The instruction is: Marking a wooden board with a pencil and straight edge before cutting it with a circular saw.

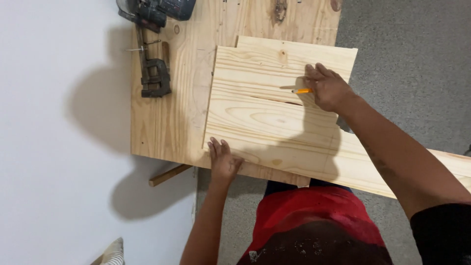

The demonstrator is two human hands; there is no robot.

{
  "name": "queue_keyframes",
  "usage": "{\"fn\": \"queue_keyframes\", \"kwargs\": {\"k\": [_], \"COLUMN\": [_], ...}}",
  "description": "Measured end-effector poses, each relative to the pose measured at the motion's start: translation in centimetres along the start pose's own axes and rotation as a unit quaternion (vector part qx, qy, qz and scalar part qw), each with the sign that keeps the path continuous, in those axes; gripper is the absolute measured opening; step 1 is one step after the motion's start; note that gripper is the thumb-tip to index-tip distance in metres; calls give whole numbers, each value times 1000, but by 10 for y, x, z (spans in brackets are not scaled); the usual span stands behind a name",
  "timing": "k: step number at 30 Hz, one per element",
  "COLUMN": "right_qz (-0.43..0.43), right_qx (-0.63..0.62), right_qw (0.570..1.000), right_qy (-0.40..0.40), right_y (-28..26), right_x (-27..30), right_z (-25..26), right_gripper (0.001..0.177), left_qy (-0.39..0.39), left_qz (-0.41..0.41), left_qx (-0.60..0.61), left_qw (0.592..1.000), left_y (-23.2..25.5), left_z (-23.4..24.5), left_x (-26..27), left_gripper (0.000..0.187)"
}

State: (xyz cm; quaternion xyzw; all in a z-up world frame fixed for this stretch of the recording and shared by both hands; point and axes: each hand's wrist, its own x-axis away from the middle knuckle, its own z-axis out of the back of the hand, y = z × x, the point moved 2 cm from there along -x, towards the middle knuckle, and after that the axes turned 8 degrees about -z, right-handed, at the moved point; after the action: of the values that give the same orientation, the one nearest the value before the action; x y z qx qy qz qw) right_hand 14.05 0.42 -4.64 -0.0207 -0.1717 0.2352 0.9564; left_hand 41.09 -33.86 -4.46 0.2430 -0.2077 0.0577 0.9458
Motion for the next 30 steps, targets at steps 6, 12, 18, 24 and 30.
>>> {"fn": "queue_keyframes", "kwargs": {"k": [6, 12, 18, 24, 30], "right_qz": [-15, -4, -56, -97, -87], "right_qx": [-91, -169, -78, -105, 79], "right_qw": [995, 985, 995, 989, 993], "right_qy": [-27, -29, 35, 25, -35], "right_y": [16, 23, 42, 42, 89], "right_x": [-16, -11, 49, 43, -11], "right_z": [-32, -3, 6, 3, -75], "right_gripper": [52, 45, 42, 50, 58], "left_qy": [11, -41, -13, -7, -47], "left_qz": [7, 39, 4, 27, 57], "left_qx": [-6, -60, -17, 64, -5], "left_qw": [1000, 997, 1000, 998, 997], "left_y": [-12, 8, 21, 16, 43], "left_z": [-12, 3, 27, 22, 40], "left_x": [-10, -17, 2, -5, 3], "left_gripper": [108, 105, 106, 108, 107]}}
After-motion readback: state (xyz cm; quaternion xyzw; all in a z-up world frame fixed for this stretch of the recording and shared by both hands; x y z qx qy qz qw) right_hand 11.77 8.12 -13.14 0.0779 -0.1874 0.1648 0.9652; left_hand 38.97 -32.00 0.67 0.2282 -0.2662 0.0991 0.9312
